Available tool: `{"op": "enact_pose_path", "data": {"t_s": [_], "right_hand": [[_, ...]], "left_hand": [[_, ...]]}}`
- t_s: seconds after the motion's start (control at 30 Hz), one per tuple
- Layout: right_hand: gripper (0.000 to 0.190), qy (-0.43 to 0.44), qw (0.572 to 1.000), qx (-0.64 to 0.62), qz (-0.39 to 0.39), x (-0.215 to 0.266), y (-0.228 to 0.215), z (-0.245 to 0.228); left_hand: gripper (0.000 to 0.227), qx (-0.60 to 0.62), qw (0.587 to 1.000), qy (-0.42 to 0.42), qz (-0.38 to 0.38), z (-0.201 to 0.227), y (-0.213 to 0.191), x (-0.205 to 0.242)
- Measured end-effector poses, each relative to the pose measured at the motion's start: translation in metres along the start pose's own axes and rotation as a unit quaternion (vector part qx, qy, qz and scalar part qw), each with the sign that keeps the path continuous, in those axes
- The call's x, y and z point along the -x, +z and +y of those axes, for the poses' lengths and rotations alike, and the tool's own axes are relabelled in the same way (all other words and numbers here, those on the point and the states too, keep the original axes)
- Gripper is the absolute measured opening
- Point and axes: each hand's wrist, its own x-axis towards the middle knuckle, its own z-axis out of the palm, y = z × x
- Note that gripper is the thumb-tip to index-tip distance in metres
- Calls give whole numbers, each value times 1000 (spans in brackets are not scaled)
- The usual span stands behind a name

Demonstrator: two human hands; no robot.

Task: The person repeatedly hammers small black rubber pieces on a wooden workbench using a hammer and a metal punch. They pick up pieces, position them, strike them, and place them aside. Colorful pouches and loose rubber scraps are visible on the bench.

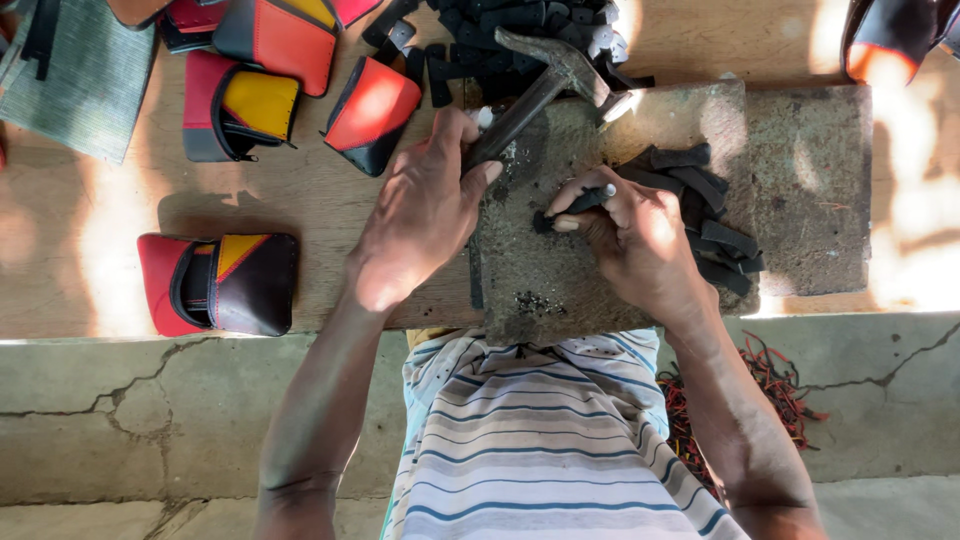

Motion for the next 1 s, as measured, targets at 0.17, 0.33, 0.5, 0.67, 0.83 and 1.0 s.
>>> {"op": "enact_pose_path", "data": {"t_s": [0.17, 0.33, 0.5, 0.67, 0.83, 1.0], "right_hand": [[38, -60, 997, 42, 32, 2, 6, 0], [35, -78, 995, 55, 29, 6, 9, 3], [27, -44, 998, 34, 7, 2, 4, 1], [28, -60, 997, 48, 11, 4, 6, -1], [30, -64, 997, 26, 18, 4, 13, 6], [22, -71, 996, 33, 36, 6, 19, 16]], "left_hand": [[20, 48, 995, 48, 69, -4, 8, 2], [9, 103, 968, 178, 146, -16, -12, 22], [22, 115, 961, 190, 168, -13, -52, 51], [28, 22, 942, 270, 200, 7, -75, 70], [45, -160, 919, 275, 235, 25, -88, 82], [47, -246, 898, 291, 221, 40, -96, 90]]}}
